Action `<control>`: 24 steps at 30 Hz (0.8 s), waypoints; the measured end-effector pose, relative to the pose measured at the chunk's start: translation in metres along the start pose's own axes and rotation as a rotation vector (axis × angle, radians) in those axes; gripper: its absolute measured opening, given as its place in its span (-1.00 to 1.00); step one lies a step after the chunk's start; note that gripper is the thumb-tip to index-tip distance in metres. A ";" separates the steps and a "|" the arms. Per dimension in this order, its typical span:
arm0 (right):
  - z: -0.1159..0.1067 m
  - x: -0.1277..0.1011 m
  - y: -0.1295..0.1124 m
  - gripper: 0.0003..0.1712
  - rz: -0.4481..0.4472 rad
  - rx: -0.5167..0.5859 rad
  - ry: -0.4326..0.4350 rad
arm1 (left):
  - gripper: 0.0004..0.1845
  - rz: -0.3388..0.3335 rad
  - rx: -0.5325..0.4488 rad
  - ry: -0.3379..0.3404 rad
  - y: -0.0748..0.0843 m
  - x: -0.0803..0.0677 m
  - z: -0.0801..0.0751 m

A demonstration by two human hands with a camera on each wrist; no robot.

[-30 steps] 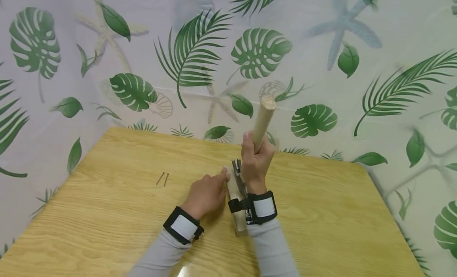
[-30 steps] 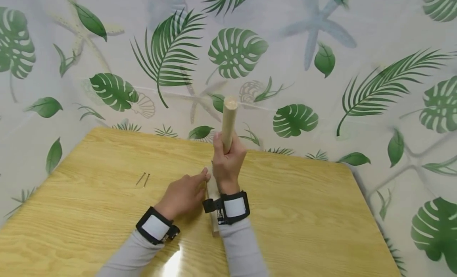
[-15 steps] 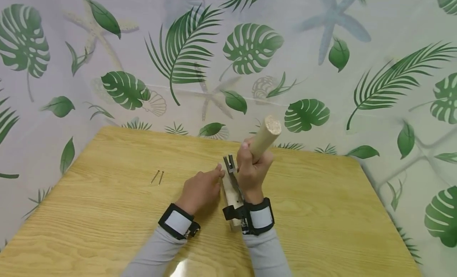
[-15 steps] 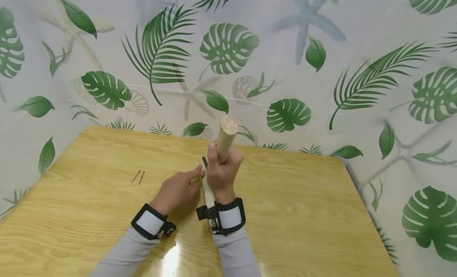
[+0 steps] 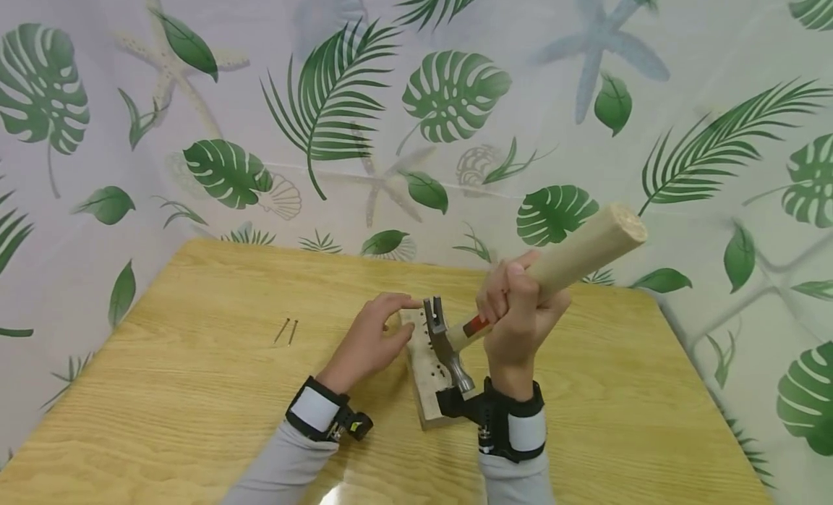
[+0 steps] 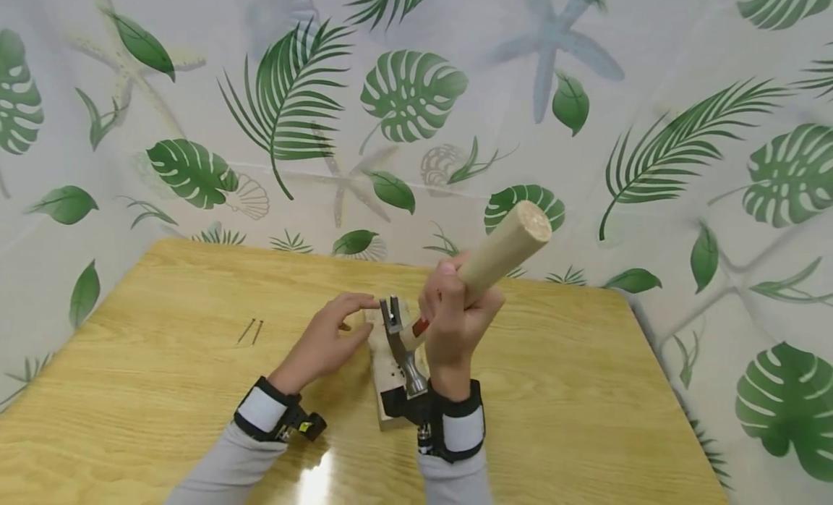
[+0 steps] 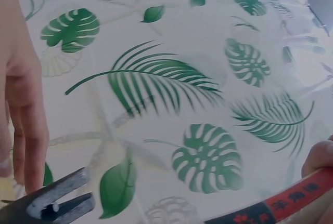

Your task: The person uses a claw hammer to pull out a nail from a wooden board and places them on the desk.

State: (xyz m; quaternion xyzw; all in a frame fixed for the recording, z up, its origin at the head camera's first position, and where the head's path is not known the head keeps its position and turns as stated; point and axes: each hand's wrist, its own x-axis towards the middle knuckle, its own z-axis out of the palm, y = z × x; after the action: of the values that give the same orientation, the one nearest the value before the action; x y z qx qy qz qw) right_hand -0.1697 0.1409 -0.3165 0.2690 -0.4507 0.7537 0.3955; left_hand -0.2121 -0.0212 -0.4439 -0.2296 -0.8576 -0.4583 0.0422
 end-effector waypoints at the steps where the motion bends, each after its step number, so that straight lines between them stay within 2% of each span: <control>1: 0.001 0.001 -0.004 -0.72 0.003 0.008 -0.003 | -0.66 0.033 -0.025 -0.010 0.003 0.000 -0.001; 5: 0.001 0.004 -0.014 -0.73 0.011 0.054 -0.017 | -0.84 0.162 -0.051 -0.027 0.009 0.001 -0.003; 8: 0.002 0.005 -0.017 -0.73 0.009 0.069 -0.028 | -0.94 0.203 -0.042 -0.011 0.010 0.002 -0.003; 17: 0.004 0.004 -0.022 -0.75 0.041 0.074 -0.025 | -0.93 0.223 -0.042 0.005 0.009 0.003 -0.006; 24: 0.009 0.003 -0.021 -0.78 0.080 0.060 -0.040 | -0.91 0.205 -0.091 0.074 0.006 0.002 -0.007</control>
State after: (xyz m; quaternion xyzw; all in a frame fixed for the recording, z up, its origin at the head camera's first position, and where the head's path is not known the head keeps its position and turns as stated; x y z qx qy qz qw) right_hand -0.1528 0.1397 -0.3003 0.2778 -0.4460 0.7765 0.3478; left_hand -0.2123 -0.0229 -0.4344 -0.3006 -0.8058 -0.4981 0.1102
